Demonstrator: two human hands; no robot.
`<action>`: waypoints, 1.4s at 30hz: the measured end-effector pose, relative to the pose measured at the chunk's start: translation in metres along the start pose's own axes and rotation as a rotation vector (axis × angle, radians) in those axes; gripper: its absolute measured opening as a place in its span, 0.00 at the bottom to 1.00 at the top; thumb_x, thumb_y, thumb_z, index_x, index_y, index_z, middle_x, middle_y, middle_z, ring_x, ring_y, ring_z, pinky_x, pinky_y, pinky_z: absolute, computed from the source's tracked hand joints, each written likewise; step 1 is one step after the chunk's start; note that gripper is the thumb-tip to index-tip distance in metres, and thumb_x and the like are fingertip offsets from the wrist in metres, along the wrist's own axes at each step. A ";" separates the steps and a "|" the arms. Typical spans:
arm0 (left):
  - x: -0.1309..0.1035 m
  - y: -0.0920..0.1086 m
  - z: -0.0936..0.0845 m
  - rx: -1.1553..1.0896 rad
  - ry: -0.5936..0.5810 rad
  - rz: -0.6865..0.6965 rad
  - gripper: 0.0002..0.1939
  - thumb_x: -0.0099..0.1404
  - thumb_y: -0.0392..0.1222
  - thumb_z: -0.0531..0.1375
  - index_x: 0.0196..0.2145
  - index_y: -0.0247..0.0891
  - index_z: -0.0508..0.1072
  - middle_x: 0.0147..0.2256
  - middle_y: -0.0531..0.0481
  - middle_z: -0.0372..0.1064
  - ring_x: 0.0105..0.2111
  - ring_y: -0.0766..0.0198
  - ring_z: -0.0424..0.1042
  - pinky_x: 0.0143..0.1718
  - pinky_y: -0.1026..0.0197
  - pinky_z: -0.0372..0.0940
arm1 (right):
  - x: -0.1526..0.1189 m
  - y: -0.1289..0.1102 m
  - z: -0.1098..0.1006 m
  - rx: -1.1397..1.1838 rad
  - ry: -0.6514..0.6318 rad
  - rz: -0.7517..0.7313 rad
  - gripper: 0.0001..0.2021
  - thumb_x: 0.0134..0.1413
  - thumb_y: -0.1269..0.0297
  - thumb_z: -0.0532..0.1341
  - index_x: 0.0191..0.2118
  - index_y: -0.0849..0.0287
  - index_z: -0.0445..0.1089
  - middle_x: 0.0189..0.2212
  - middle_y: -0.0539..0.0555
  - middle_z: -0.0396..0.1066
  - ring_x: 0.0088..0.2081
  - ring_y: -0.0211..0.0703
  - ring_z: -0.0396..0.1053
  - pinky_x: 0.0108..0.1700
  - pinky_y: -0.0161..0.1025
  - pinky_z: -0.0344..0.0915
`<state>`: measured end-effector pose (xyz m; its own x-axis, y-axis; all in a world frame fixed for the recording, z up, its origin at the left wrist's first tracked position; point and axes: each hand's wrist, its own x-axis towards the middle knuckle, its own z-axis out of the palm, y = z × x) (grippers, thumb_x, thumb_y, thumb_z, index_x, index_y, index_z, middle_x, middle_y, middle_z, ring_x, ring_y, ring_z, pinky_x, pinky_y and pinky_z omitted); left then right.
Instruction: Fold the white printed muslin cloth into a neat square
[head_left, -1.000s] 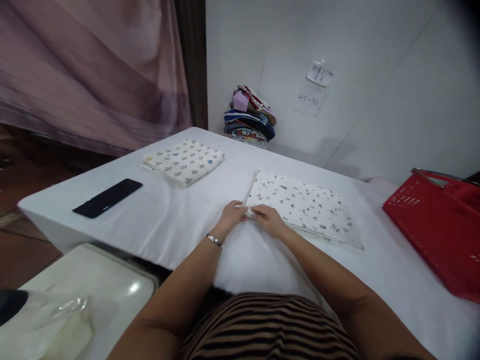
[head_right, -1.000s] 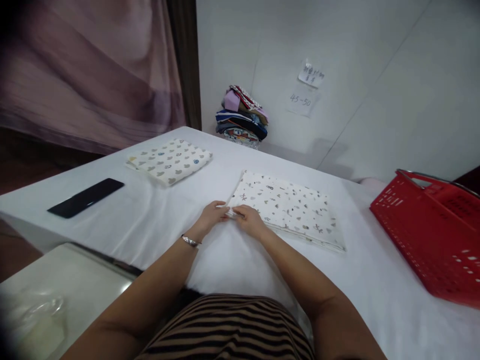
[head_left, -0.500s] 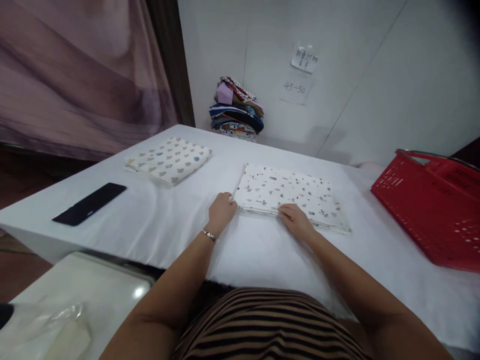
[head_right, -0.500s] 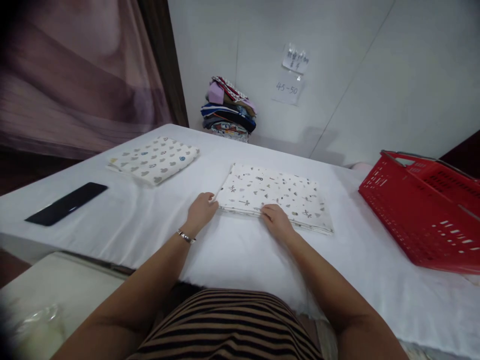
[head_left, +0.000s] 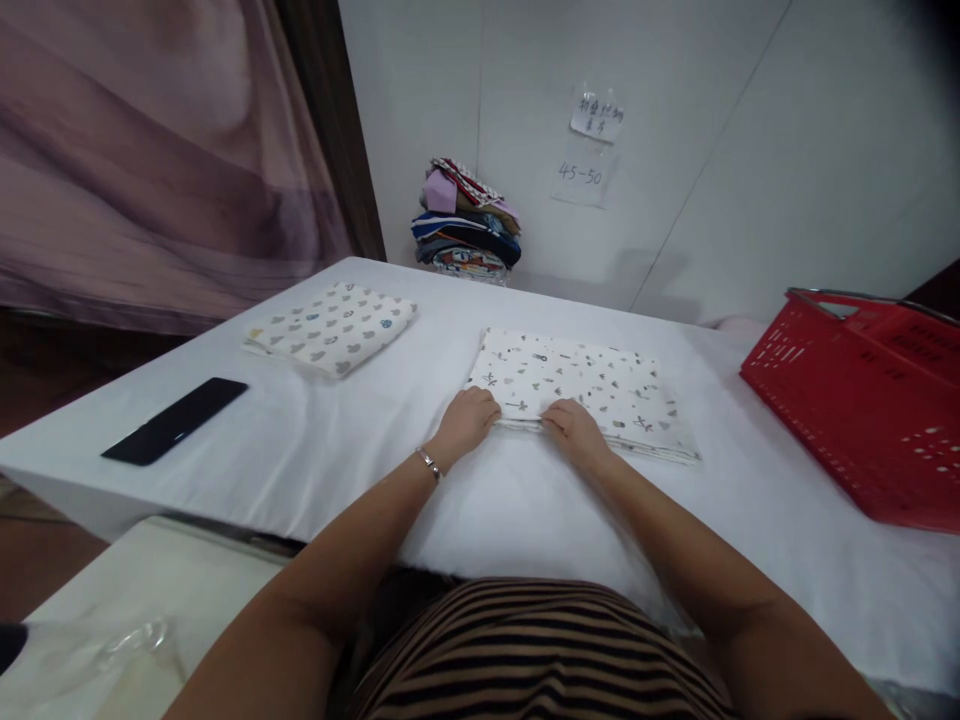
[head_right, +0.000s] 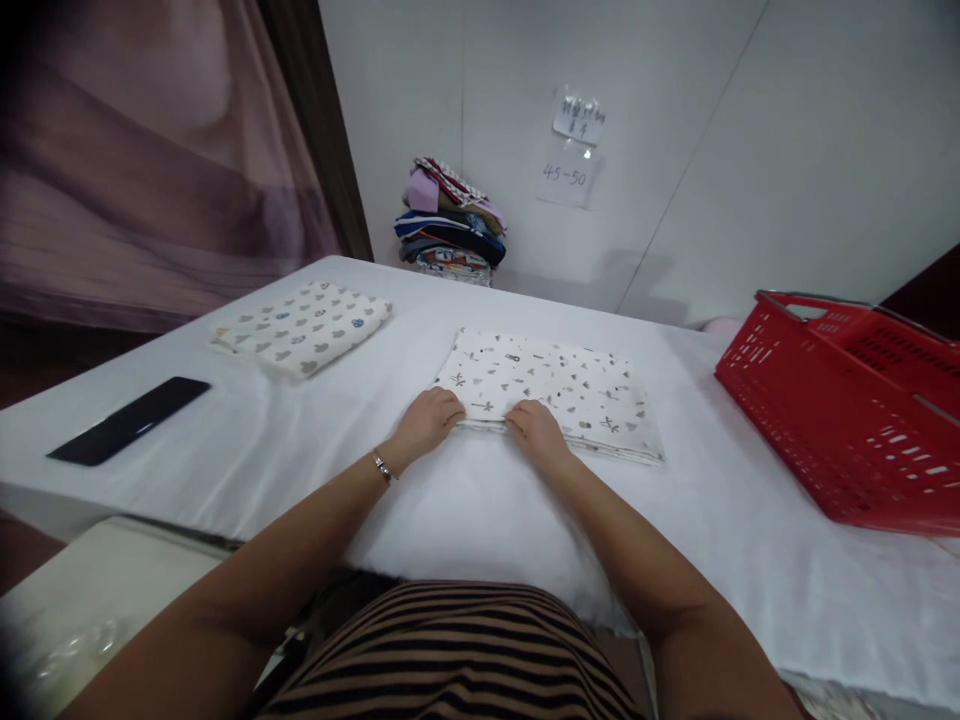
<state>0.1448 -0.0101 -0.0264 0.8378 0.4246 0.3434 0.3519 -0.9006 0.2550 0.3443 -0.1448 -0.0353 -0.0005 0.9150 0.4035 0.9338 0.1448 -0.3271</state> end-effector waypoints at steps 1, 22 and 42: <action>-0.001 -0.001 0.001 -0.009 0.011 0.007 0.13 0.67 0.38 0.50 0.32 0.39 0.74 0.35 0.46 0.69 0.39 0.58 0.63 0.40 0.56 0.56 | -0.001 0.001 0.001 -0.002 -0.003 -0.008 0.13 0.62 0.64 0.51 0.37 0.57 0.73 0.37 0.58 0.70 0.39 0.46 0.64 0.42 0.43 0.61; 0.001 -0.004 -0.002 -0.003 -0.026 0.082 0.11 0.66 0.38 0.51 0.36 0.39 0.73 0.36 0.45 0.68 0.39 0.59 0.63 0.40 0.57 0.56 | -0.004 0.005 0.009 -0.080 -0.052 -0.037 0.16 0.63 0.60 0.49 0.40 0.56 0.73 0.37 0.59 0.70 0.39 0.47 0.63 0.41 0.44 0.61; -0.010 -0.023 0.002 0.028 -0.020 0.152 0.15 0.66 0.40 0.49 0.41 0.43 0.75 0.38 0.46 0.71 0.40 0.57 0.66 0.40 0.55 0.60 | -0.018 0.010 -0.005 -0.117 -0.007 -0.061 0.14 0.63 0.64 0.51 0.46 0.56 0.72 0.42 0.57 0.71 0.43 0.45 0.64 0.45 0.43 0.61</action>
<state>0.1297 0.0065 -0.0377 0.8902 0.2815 0.3582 0.2317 -0.9567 0.1762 0.3552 -0.1622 -0.0415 -0.0609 0.9084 0.4137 0.9672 0.1560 -0.2002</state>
